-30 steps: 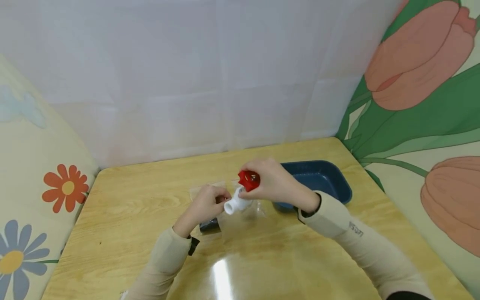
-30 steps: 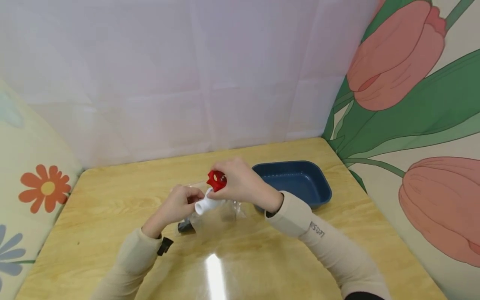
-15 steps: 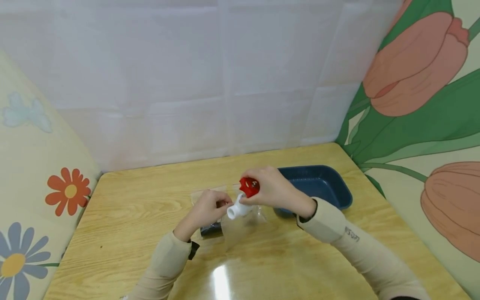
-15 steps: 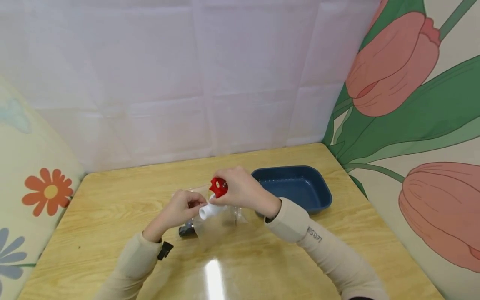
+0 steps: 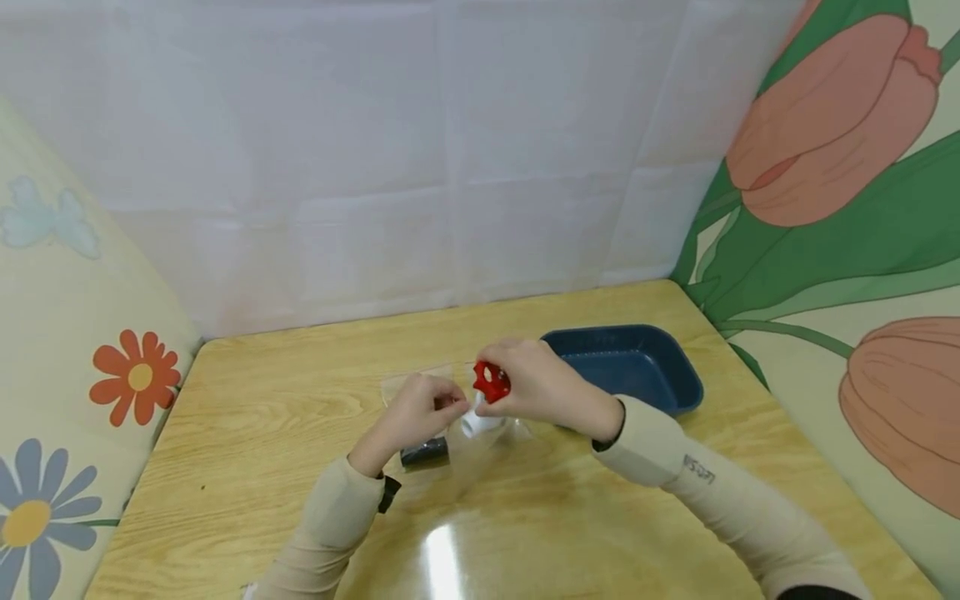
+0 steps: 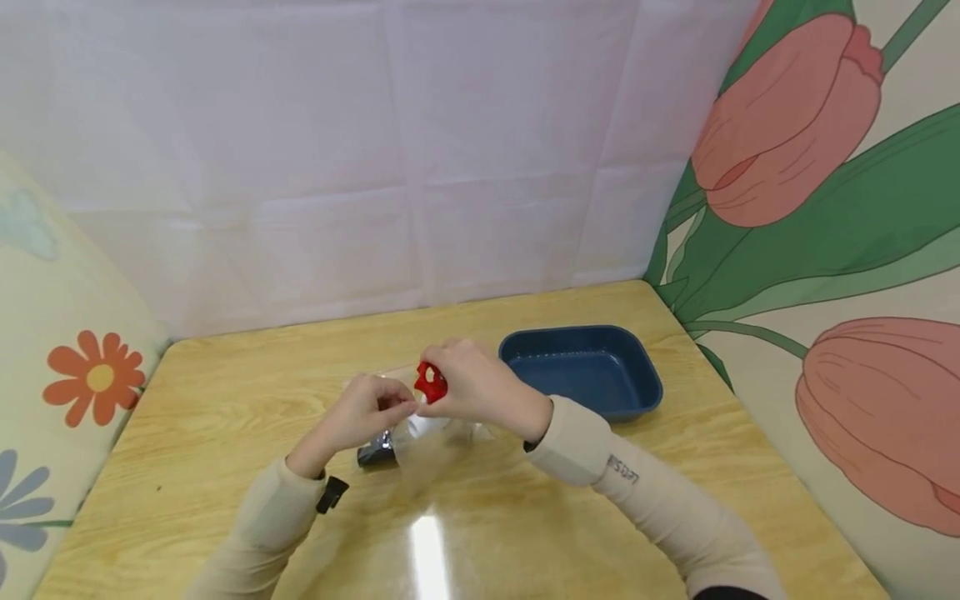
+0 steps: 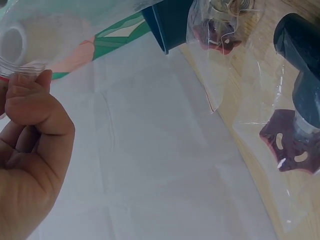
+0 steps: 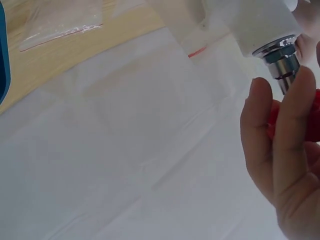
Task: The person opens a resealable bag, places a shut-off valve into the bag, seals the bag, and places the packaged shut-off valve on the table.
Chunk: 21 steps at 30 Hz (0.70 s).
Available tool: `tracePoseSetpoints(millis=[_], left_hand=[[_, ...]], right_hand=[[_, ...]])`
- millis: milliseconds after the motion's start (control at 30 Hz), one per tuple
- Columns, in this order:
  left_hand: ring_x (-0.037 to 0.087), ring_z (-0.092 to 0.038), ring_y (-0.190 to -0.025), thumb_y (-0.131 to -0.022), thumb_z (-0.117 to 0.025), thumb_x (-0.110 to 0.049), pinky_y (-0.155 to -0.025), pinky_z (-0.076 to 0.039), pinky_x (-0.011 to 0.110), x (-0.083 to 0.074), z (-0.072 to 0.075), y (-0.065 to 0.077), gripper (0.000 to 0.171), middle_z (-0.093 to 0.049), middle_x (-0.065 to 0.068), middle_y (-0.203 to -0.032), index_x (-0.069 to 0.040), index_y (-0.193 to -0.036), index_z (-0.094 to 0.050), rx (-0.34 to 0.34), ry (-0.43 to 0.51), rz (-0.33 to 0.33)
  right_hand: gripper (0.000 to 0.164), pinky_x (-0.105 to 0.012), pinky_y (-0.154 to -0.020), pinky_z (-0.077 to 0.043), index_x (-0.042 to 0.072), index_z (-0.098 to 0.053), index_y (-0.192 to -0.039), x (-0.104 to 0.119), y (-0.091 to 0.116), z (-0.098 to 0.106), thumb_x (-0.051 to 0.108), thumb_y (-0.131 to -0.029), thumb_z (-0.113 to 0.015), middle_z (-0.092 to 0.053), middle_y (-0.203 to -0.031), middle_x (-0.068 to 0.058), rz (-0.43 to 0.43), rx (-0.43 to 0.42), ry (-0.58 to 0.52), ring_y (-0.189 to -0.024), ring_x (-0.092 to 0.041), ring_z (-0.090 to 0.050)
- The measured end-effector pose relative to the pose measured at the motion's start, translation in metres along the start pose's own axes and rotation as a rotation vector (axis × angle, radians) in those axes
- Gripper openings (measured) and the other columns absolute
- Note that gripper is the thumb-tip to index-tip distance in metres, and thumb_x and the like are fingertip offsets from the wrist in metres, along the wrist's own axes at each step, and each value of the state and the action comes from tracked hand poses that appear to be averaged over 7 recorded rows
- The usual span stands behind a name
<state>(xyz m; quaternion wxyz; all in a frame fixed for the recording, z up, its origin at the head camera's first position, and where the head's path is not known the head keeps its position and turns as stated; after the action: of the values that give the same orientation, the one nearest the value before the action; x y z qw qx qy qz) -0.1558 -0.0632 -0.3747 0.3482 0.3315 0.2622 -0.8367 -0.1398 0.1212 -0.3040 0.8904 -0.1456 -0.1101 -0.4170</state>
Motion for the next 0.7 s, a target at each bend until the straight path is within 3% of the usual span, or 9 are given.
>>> tracePoseSetpoints(millis=[433,700], left_hand=[[0.003,-0.042,-0.046,-0.085,-0.059,-0.001,-0.042,-0.039,0.018,-0.0002,-0.0001,-0.0008,0.011,-0.053,-0.004,-0.057,0.0,-0.078,-0.067,-0.029,-0.005,0.018],[0.003,-0.042,-0.046,-0.084,-0.057,0.0,-0.042,-0.04,0.019,-0.0016,0.0004,-0.0014,0.012,-0.056,-0.003,-0.059,0.0,-0.078,-0.067,-0.03,-0.008,0.024]], right_hand=[[0.043,-0.022,-0.061,-0.049,0.004,-0.06,-0.108,0.0062,-0.0009,-0.0055,0.017,-0.07,-0.077,-0.059,-0.095,-0.007,-0.021,0.16,-0.064,-0.079,-0.016,-0.056],[0.045,-0.02,-0.062,-0.048,0.006,-0.061,-0.102,0.0053,-0.0011,-0.0104,0.024,-0.067,-0.082,-0.062,-0.092,-0.003,0.032,0.147,-0.071,-0.077,-0.014,-0.058]])
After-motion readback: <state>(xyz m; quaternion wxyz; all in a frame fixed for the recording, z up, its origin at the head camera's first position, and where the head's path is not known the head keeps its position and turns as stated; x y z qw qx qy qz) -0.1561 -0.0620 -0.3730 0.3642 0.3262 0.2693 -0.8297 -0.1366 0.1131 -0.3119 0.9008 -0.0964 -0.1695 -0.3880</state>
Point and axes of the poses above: each hand's wrist, its own y-axis away from the middle knuckle, its own z-axis out of the back of the hand, x = y × z, the point moved 1 cm from there along -y, towards the middle knuckle
